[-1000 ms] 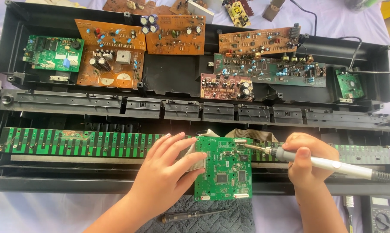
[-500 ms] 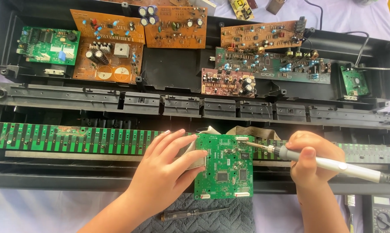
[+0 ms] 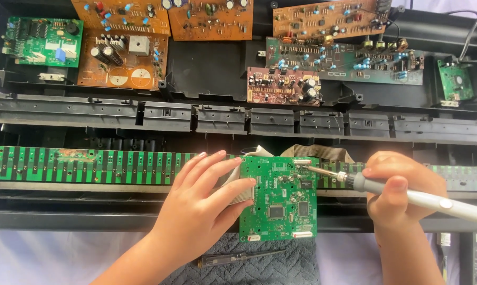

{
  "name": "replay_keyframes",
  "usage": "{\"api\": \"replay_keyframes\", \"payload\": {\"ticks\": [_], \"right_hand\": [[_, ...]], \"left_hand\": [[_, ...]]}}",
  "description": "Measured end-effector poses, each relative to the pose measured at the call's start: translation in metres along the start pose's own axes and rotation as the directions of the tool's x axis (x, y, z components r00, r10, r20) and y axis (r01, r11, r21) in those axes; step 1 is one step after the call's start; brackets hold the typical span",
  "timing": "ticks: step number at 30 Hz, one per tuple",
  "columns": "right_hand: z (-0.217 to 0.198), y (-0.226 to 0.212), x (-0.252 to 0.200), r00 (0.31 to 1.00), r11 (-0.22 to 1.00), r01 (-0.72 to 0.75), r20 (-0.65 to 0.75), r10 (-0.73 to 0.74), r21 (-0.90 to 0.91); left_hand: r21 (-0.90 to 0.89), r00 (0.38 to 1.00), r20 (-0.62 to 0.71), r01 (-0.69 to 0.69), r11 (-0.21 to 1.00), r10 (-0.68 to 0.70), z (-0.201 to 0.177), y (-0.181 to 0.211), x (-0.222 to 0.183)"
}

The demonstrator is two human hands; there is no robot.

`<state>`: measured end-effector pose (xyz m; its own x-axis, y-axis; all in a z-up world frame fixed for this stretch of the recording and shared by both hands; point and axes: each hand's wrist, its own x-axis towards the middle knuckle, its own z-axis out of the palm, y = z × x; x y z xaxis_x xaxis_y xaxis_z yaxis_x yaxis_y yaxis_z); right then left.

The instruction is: Soldering electronic components on a circuit board inside a disassembled musical keyboard.

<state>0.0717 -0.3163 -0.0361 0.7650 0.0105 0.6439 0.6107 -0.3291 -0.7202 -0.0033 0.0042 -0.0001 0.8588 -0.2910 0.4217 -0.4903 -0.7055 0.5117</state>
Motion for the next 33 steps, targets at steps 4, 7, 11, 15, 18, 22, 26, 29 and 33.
{"api": "replay_keyframes", "payload": {"ticks": [4,7,11,15,18,22,26,29,33], "right_hand": [[0.001,0.002,0.000,0.999,1.000,0.027,-0.023,-0.027,0.003],[0.002,0.000,0.001,0.999,0.999,0.031,-0.003,-0.032,-0.029],[0.008,-0.005,0.006,1.000,0.999,0.030,-0.007,-0.030,0.038],[0.008,-0.004,0.003,0.999,0.999,0.003,-0.032,-0.001,0.041],[0.009,-0.003,0.005,0.999,0.999,0.026,-0.035,-0.025,0.024],[0.010,0.002,0.002,0.998,1.000,0.016,-0.061,-0.014,0.024],[0.012,0.001,0.001,0.997,0.999,0.001,-0.080,0.002,0.041],[0.013,-0.002,0.004,0.997,0.999,0.018,-0.078,-0.015,0.039],[0.014,-0.001,0.005,0.997,0.999,0.035,-0.067,-0.032,0.040]], "left_hand": [[-0.011,1.000,0.009,-0.005,1.000,0.005,-0.001,0.001,0.002],[-0.008,1.000,0.008,0.006,1.000,-0.006,-0.001,0.002,0.001],[-0.008,1.000,0.004,0.018,1.000,-0.018,0.000,0.003,0.002],[0.033,0.998,-0.037,0.054,0.998,-0.053,0.002,0.011,0.004],[0.090,0.996,-0.078,0.038,0.995,-0.031,0.003,0.015,0.007],[0.156,0.994,-0.104,-0.021,0.988,0.038,-0.004,0.017,0.022],[0.127,1.000,-0.010,0.007,0.992,-0.005,-0.009,0.015,0.033],[0.092,0.999,-0.031,-0.013,0.996,0.016,-0.004,0.011,0.030],[0.064,0.991,-0.117,-0.057,0.996,0.064,-0.002,0.008,0.027]]}}
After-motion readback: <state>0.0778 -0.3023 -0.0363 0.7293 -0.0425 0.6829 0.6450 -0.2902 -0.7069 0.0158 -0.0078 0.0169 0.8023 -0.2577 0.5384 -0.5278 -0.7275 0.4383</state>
